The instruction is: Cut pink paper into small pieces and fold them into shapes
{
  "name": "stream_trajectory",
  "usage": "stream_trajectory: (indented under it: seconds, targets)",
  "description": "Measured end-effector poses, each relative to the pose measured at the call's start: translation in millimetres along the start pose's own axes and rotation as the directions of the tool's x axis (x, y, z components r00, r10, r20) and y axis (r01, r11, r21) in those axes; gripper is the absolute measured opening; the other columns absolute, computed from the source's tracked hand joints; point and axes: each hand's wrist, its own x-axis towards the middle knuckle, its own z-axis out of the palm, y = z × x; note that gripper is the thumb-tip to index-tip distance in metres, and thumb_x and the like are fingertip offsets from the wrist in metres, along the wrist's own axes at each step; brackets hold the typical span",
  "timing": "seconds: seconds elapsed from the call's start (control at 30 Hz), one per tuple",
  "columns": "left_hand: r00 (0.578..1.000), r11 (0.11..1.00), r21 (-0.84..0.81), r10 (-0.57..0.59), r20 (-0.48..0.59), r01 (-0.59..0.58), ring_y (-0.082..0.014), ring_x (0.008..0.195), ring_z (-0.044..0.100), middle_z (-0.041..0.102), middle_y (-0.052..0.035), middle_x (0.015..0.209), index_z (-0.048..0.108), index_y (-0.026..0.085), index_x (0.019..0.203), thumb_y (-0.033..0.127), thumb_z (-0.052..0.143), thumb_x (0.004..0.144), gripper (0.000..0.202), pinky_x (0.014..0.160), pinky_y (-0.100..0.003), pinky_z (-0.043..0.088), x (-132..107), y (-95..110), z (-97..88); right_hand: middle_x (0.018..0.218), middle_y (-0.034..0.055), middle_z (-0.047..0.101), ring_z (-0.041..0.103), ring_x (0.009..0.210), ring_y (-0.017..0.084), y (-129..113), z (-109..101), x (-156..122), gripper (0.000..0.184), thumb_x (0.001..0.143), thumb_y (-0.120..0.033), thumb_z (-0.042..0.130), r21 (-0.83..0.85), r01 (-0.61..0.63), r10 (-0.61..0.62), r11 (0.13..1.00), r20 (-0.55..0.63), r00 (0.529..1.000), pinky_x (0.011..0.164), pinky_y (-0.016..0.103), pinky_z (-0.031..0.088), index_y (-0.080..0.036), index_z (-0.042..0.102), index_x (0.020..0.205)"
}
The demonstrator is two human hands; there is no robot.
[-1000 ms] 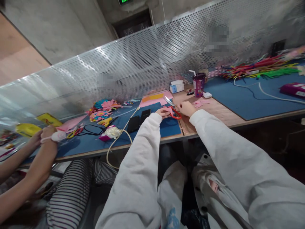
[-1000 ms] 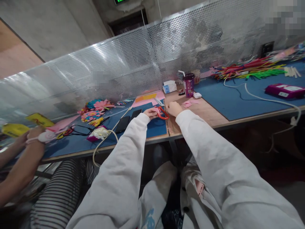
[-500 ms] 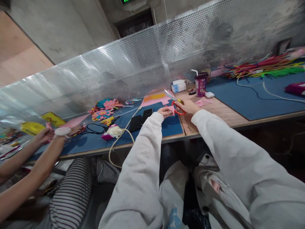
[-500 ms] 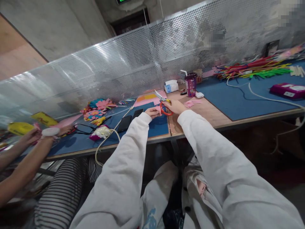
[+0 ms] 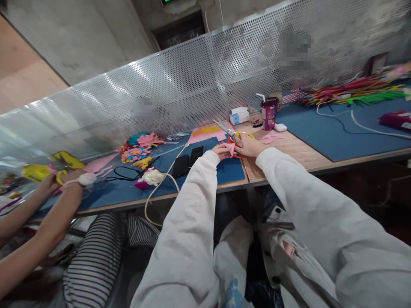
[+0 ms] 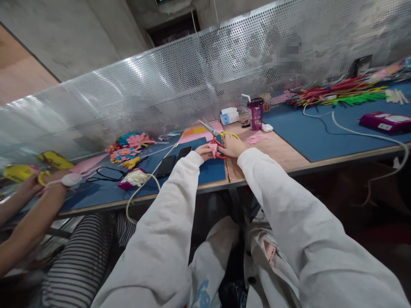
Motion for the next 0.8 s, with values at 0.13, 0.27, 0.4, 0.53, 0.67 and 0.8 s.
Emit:
stream_trajectory:
  seconds: [0.13, 0.27, 0.4, 0.53, 0.67, 0.8]
  targets:
    - [1.000, 1.000, 0.030, 0.003, -0.001, -0.003, -0.0248, 0.069, 0.067, 0.066, -0.0069, 0.065, 0.060, 0.011, 0.077, 0.007, 0.068, 0.063, 0.017, 0.071, -0.039, 0.048, 2.9, -2.0, -3.3, 0.119, 0.0231, 0.052, 0.049, 0.112, 0.033, 2.0, -0.1, 0.0, 0.063, 0.079, -0.051, 0.051, -0.004, 0.003, -0.003, 1.000, -0.002, 1.000, 0.092, 0.038, 0.038, -0.004, 0.043, 0.120]
    - [1.000, 0.999, 0.043, 0.005, -0.009, -0.005, -0.0228, 0.066, 0.067, 0.067, -0.0068, 0.065, 0.059, 0.011, 0.078, 0.009, 0.070, 0.063, 0.018, 0.069, -0.038, 0.049, -1.3, -1.1, 0.3, 0.117, 0.0221, 0.053, 0.049, 0.110, 0.033, 5.3, -0.9, 1.6, 0.063, 0.075, -0.049, 0.056, -0.009, 0.008, -0.008, 1.000, -0.031, 0.999, 0.091, 0.038, 0.038, -0.004, 0.045, 0.118]
    - [0.999, 1.000, 0.013, 0.012, -0.040, -0.012, -0.0224, 0.072, 0.068, 0.069, -0.0068, 0.075, 0.055, 0.013, 0.077, 0.014, 0.075, 0.061, 0.025, 0.085, -0.050, 0.046, -7.2, 0.3, 5.1, 0.115, 0.0235, 0.053, 0.051, 0.106, 0.032, 10.4, 0.7, 5.5, 0.060, 0.069, -0.039, 0.061, 0.028, -0.096, 0.097, 0.995, -0.062, 0.993, 0.087, 0.036, 0.040, -0.002, 0.047, 0.114]
    - [0.982, 0.993, -0.051, 0.098, -0.161, -0.108, -0.0225, 0.080, 0.068, 0.068, -0.0042, 0.075, 0.052, 0.013, 0.073, 0.013, 0.077, 0.059, 0.028, 0.090, -0.050, 0.045, -8.1, 6.2, 0.4, 0.115, 0.0256, 0.052, 0.052, 0.106, 0.032, 16.7, -0.4, 7.3, 0.049, 0.072, -0.030, 0.057, 0.085, -0.229, 0.239, 0.970, -0.120, 0.964, 0.087, 0.036, 0.041, -0.002, 0.048, 0.111]
    - [0.883, 0.972, -0.104, 0.142, -0.448, -0.209, -0.0197, 0.083, 0.067, 0.066, -0.0054, 0.067, 0.053, 0.012, 0.069, 0.009, 0.067, 0.070, 0.015, 0.090, -0.041, 0.047, -3.2, 13.9, -8.4, 0.097, 0.0189, 0.062, 0.058, 0.095, 0.028, 17.9, -11.2, 10.1, 0.026, 0.072, -0.021, 0.055, 0.270, -0.317, 0.356, 0.909, -0.112, 0.928, 0.079, 0.033, 0.045, -0.008, 0.055, 0.095]
    - [0.821, 0.955, -0.153, 0.128, -0.556, -0.253, -0.0145, 0.069, 0.066, 0.063, -0.0034, 0.058, 0.053, 0.012, 0.068, 0.002, 0.061, 0.072, 0.014, 0.086, -0.036, 0.050, 2.6, 15.4, -10.9, 0.062, 0.0051, 0.059, 0.060, 0.061, 0.017, 17.0, -25.6, 12.4, 0.006, 0.073, -0.020, 0.055, 0.655, -0.407, 0.380, 0.637, 0.192, 0.905, 0.056, 0.026, 0.048, -0.014, 0.053, 0.075]
